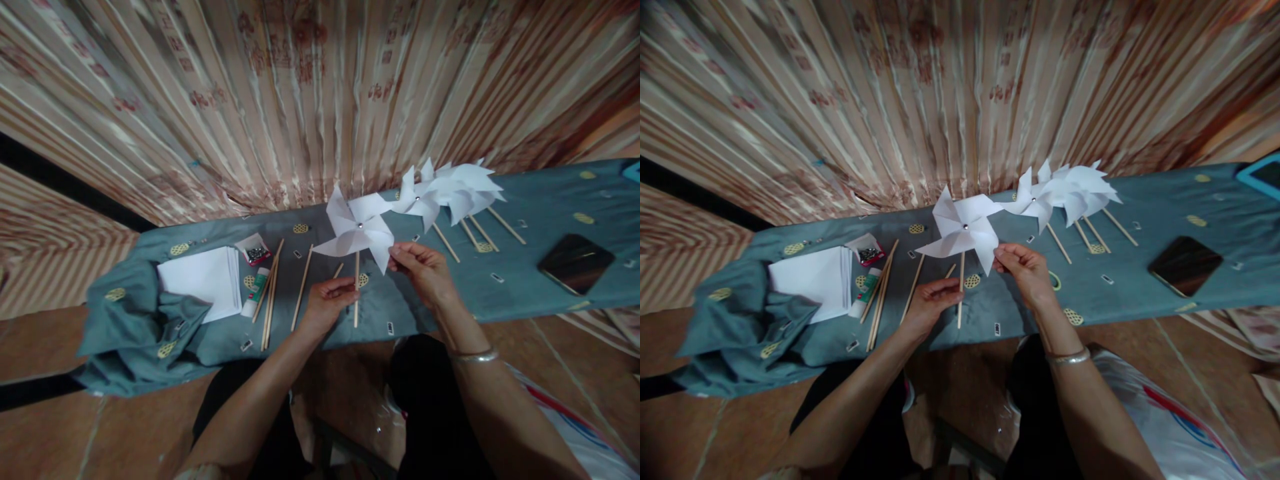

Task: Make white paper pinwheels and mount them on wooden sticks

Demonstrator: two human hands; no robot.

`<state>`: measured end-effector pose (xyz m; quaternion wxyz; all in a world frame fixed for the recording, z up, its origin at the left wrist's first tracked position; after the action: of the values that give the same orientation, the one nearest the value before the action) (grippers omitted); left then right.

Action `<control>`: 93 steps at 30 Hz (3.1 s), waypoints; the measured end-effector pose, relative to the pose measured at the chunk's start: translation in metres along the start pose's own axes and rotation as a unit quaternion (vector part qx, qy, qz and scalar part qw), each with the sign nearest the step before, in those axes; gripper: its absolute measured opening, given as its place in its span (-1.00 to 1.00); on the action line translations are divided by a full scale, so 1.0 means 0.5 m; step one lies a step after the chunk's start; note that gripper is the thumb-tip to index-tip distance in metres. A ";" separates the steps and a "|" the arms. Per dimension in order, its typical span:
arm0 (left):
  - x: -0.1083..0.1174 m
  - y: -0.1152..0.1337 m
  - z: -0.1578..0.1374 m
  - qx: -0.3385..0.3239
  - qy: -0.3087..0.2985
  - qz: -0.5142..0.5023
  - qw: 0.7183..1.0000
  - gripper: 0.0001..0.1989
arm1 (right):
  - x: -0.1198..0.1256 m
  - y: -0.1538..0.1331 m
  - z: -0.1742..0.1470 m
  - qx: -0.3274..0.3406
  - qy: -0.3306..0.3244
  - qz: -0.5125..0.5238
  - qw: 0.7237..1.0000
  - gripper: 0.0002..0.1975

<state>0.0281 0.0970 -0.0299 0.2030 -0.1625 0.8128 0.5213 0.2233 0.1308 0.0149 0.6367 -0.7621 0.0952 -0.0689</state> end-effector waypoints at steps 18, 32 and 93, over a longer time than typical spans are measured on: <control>0.003 -0.002 0.006 -0.017 0.003 0.019 1.000 -0.64 | -0.035 0.005 -0.017 -0.028 -0.048 -0.010 0.998 -0.62; 0.000 -0.003 0.004 -0.013 0.005 0.012 1.000 -0.63 | -0.051 0.003 -0.026 -0.008 -0.072 -0.038 0.997 -0.62; -0.008 -0.006 -0.009 0.013 -0.027 0.001 1.000 -0.58 | 0.074 -0.007 0.031 0.067 0.106 -0.013 0.992 -0.72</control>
<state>0.0323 0.0919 -0.0286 0.2264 -0.1452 0.8138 0.5151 0.2630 0.1377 0.0150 0.6713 -0.7075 0.1478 -0.1640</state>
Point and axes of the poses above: each hand's wrist, its own z-axis towards the middle knuckle, its own x-axis out of the back of the hand, y = z × x, the point moved 8 cm from there along z, towards the middle knuckle, and after that the axes turned 8 degrees about -z, right-handed, at the moved point
